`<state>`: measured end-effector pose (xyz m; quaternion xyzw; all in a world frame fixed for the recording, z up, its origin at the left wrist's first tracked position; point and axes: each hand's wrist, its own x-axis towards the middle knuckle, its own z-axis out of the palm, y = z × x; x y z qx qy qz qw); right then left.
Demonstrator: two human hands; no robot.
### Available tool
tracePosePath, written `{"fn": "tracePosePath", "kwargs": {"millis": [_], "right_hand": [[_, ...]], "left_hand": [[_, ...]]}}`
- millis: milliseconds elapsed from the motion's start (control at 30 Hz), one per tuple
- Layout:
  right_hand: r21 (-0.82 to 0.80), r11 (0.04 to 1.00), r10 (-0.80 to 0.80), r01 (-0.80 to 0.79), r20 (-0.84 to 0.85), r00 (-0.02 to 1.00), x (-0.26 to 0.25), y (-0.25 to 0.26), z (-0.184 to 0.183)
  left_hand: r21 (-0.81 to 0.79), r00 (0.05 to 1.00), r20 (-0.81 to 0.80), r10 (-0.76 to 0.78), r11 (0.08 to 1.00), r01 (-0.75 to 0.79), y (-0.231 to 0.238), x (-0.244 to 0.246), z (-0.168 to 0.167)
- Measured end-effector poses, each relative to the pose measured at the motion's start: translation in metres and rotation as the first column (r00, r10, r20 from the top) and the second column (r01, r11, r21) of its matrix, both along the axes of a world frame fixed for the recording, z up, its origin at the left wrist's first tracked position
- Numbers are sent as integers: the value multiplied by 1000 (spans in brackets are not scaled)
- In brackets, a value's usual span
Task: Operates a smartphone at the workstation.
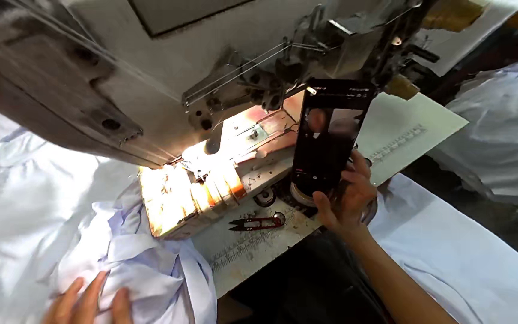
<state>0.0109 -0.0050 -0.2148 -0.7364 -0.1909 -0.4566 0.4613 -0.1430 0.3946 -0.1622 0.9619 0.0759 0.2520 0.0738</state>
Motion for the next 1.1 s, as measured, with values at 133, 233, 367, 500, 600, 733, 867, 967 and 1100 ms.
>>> {"fn": "tracePosePath", "kwargs": {"millis": [133, 233, 367, 500, 600, 733, 867, 967, 1100], "right_hand": [[0, 1000, 11, -11, -57, 998, -6, 1, -8], [-14, 1000, -3, 3, -55, 999, -7, 3, -9], [-14, 1000, -27, 27, -42, 999, -7, 4, -10], [-49, 996, -79, 77, -43, 996, -8, 5, -10], [-50, 996, -78, 76, -42, 996, -8, 5, -11], [-52, 996, -79, 77, -52, 996, -8, 5, -11], [-51, 996, -79, 75, -62, 995, -9, 4, -11], [-59, 995, -85, 82, -57, 995, -8, 4, -11], [-63, 995, -83, 80, -52, 995, -7, 4, -11]], "left_hand": [[-68, 989, -93, 112, 991, -118, 10, 25, -18], [-70, 990, -86, 113, 990, -119, 9, 22, -19], [-55, 992, -79, 95, 993, -100, 12, 18, -22], [-58, 992, -73, 101, 993, -105, 12, 18, -22], [-55, 994, -63, 86, 994, -90, 14, 18, -23], [-56, 993, -71, 96, 993, -100, 12, 19, -21], [-51, 992, -69, 102, 993, -106, 11, 19, -21], [-51, 992, -67, 105, 993, -108, 10, 20, -20], [-52, 993, -67, 102, 993, -106, 11, 20, -21]]}}
